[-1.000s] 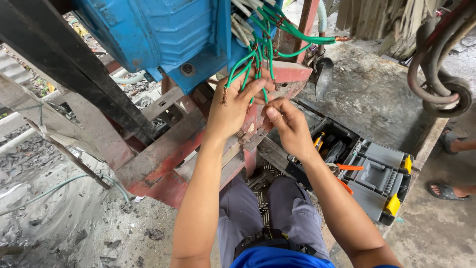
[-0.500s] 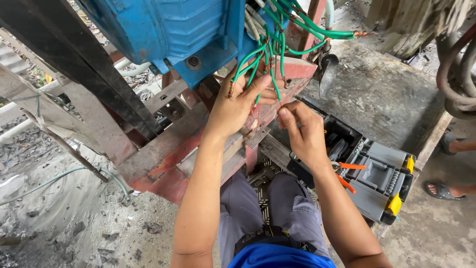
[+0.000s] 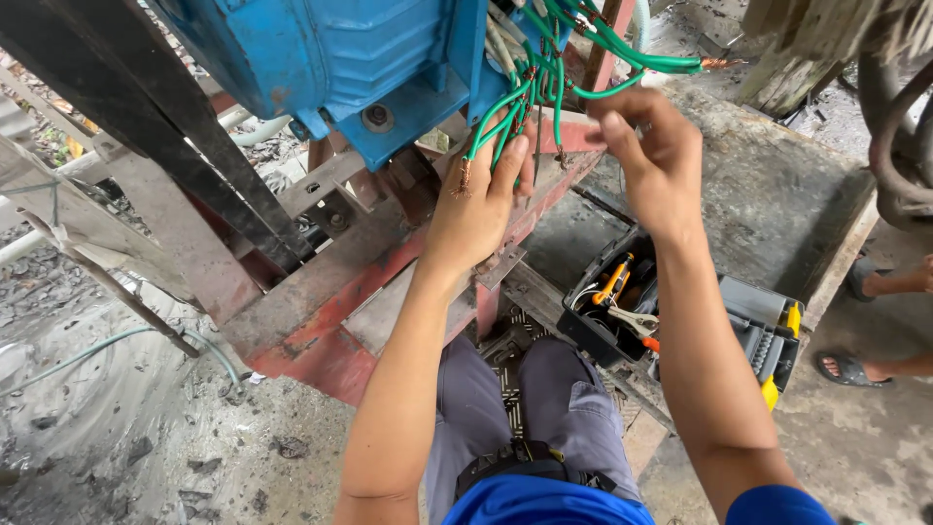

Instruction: Stripping and organizing electrical wires for a motor connection

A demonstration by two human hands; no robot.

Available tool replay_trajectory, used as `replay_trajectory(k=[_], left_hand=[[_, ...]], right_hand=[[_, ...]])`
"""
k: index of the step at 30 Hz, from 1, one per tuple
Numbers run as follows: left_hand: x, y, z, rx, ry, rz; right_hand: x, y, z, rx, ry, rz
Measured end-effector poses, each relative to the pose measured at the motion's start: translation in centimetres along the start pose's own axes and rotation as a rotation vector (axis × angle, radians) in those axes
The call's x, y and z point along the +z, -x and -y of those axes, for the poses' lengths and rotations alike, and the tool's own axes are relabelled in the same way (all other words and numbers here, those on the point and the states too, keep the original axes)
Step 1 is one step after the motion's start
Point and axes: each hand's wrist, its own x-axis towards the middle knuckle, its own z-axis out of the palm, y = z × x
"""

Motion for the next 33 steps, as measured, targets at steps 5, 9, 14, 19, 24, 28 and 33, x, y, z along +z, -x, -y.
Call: replay_trajectory(k=[5, 9, 14, 19, 24, 28, 33], left_hand=[[0.9, 0.4, 1.0, 0.027, -0.127, -0.129], [1.2, 0.5, 1.2, -0.098, -0.182, -0.140], [0.5, 0.4, 0.0, -0.009, -0.081, -0.129], [-0.3, 0.3, -0.7, 0.045, 0.286, -0.073], [-0.2, 0.7, 0.1, 0.003, 0.166, -0.088], [-0.3, 0.6, 0.0, 0.051, 0.118, -0.100], [-0.6, 0.6, -1.0, 0.050, 0.115, -0.117]], right_hand=[[1.1, -2.0, 0.0, -0.099, 0.014, 0.153], [1.3, -0.8, -1.1, -0.037, -0.010, 0.130], [1.3, -0.1, 0.0, -0.066, -0.025, 0.202], [2.3, 0.6, -1.9, 0.003, -0.247, 0.266], [3.1, 1.2, -3.5, 0.013, -0.468, 0.214], [2.9, 1.1, -4.3, 0.013, -0.471, 0.210], [1.3, 0.5, -4.6, -0.051, -0.330, 0.252]])
